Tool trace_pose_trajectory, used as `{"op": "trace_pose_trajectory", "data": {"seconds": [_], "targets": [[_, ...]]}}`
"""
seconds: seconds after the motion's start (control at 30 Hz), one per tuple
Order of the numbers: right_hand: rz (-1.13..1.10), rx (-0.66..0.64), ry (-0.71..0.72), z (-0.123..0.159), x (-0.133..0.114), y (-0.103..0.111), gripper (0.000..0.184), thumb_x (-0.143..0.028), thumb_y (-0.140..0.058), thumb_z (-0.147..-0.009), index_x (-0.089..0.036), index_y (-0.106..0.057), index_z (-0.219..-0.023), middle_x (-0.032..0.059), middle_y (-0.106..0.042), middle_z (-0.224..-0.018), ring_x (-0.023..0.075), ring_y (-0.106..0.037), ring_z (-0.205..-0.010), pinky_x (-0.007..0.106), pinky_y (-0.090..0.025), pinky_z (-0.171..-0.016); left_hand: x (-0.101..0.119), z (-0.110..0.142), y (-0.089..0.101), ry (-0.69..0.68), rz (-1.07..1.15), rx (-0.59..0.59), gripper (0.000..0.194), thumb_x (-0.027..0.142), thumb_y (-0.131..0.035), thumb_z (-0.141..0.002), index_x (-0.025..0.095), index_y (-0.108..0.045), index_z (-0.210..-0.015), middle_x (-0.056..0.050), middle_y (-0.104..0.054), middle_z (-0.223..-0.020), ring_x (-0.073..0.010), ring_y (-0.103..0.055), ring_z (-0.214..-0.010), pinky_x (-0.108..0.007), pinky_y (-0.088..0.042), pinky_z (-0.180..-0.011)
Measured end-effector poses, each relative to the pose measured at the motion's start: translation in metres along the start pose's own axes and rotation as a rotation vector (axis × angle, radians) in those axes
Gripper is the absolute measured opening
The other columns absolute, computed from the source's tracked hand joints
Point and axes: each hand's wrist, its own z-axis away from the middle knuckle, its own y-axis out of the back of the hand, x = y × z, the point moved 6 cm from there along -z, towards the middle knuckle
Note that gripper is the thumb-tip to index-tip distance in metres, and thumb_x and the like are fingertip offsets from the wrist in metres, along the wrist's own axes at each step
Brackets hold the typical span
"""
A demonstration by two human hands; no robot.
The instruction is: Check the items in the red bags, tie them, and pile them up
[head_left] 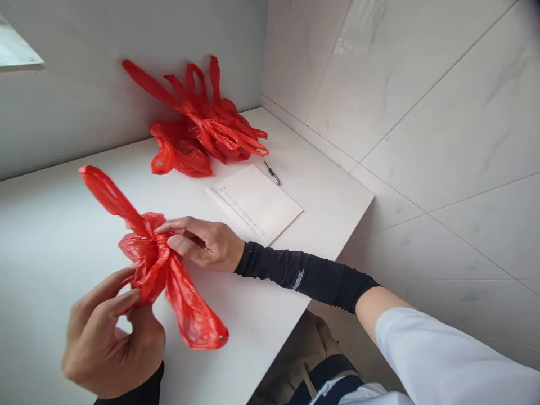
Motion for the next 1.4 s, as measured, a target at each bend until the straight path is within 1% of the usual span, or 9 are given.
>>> {"op": "trace_pose_trajectory", "data": {"seconds": [0.1,0.23,0.33,0.5,0.73,0.93,1.2,1.33,1.4], "targets": [[0.003,0.043,-0.002,-0.001,0.0,0.001,0.018,-0.033,-0.059,-0.095,-0.02,-0.063,-0.108,-0.0012,-0.064,-0.095,0.0088,-0.054,-0.071,0.024,-0.051,-0.074,0.035,0.009,-0.006,-0.197,0.05,-0.038,0.033,0.002,-0.07,-0.057,0.022,-0.074,-0.083,-0.003,-0.077,-0.1,-0.0303,-0.073,-0.087,-0.039,-0.054,-0.064],[-0.003,0.028,-0.013,0.001,-0.002,-0.001,0.016,-0.034,-0.062,-0.092,-0.021,-0.062,-0.102,-0.0013,-0.061,-0.087,0.0106,-0.053,-0.07,0.026,-0.051,-0.072,0.041,0.01,-0.004,-0.043,0.238,-0.053,0.024,0.013,-0.059,-0.077,0.02,-0.071,-0.097,-0.004,-0.073,-0.096,-0.0298,-0.069,-0.098,-0.048,-0.053,-0.086],[-0.023,-0.015,-0.051,0.006,0.0,-0.006,0.014,-0.033,-0.061,-0.092,-0.022,-0.062,-0.101,-0.0015,-0.061,-0.086,0.0109,-0.055,-0.069,0.027,-0.051,-0.07,0.034,0.012,-0.001,0.06,0.12,-0.108,0.023,0.017,-0.058,-0.087,0.02,-0.068,-0.107,-0.006,-0.068,-0.107,-0.028,-0.064,-0.108,-0.05,-0.047,-0.099],[-0.07,-0.028,-0.158,0.015,0.003,-0.01,0.012,-0.028,-0.057,-0.094,-0.022,-0.063,-0.102,-0.0004,-0.066,-0.091,0.012,-0.061,-0.073,0.028,-0.053,-0.072,0.024,0.019,-0.001,0.122,-0.053,-0.225,0.025,0.021,-0.065,-0.087,0.019,-0.066,-0.112,-0.008,-0.064,-0.109,-0.0253,-0.061,-0.104,-0.046,-0.048,-0.096],[-0.137,-0.099,-0.146,0.02,-0.004,-0.016,0.018,-0.023,-0.058,-0.093,-0.024,-0.063,-0.11,0.0014,-0.07,-0.098,0.0146,-0.066,-0.081,0.03,-0.055,-0.075,0.03,0.022,0.005,0.176,-0.05,-0.202,0.041,0.027,-0.055,-0.097,0.024,-0.052,-0.138,-0.005,-0.063,-0.106,-0.0195,-0.06,-0.099,-0.041,-0.048,-0.095],[-0.157,-0.186,-0.16,0.026,-0.005,-0.023,0.03,-0.021,-0.061,-0.089,-0.025,-0.062,-0.12,-0.0017,-0.064,-0.083,0.0146,-0.063,-0.077,0.032,-0.055,-0.077,0.031,0.021,0.009,0.226,-0.034,-0.212,0.026,0.024,-0.065,-0.09,0.023,-0.065,-0.115,-0.001,-0.061,-0.09,-0.0157,-0.058,-0.082,-0.034,-0.05,-0.083],[-0.08,-0.213,-0.209,0.028,0.001,-0.025,0.026,-0.027,-0.05,-0.098,-0.025,-0.063,-0.12,-0.0027,-0.06,-0.078,0.0126,-0.057,-0.066,0.029,-0.052,-0.068,0.025,0.023,0.015,0.251,-0.01,-0.142,0.023,0.011,-0.053,-0.088,0.021,-0.066,-0.104,-0.002,-0.066,-0.093,-0.0158,-0.065,-0.083,-0.033,-0.055,-0.081],[-0.03,-0.204,-0.192,0.027,0.003,-0.024,0.015,-0.03,-0.054,-0.097,-0.023,-0.065,-0.105,0.0001,-0.065,-0.084,0.0143,-0.06,-0.069,0.03,-0.053,-0.066,0.032,0.023,0.015,0.25,-0.027,-0.164,0.024,0.016,-0.051,-0.093,0.022,-0.065,-0.111,-0.004,-0.067,-0.103,-0.0181,-0.065,-0.094,-0.035,-0.055,-0.085],[-0.011,-0.184,-0.174,0.026,0.003,-0.023,0.013,-0.029,-0.054,-0.096,-0.023,-0.064,-0.101,0.0019,-0.067,-0.09,0.0157,-0.062,-0.074,0.032,-0.054,-0.071,0.039,0.023,0.011,0.241,-0.035,-0.229,0.033,0.02,-0.059,-0.09,0.024,-0.061,-0.123,-0.006,-0.065,-0.114,-0.0203,-0.063,-0.102,-0.039,-0.054,-0.091]]}}
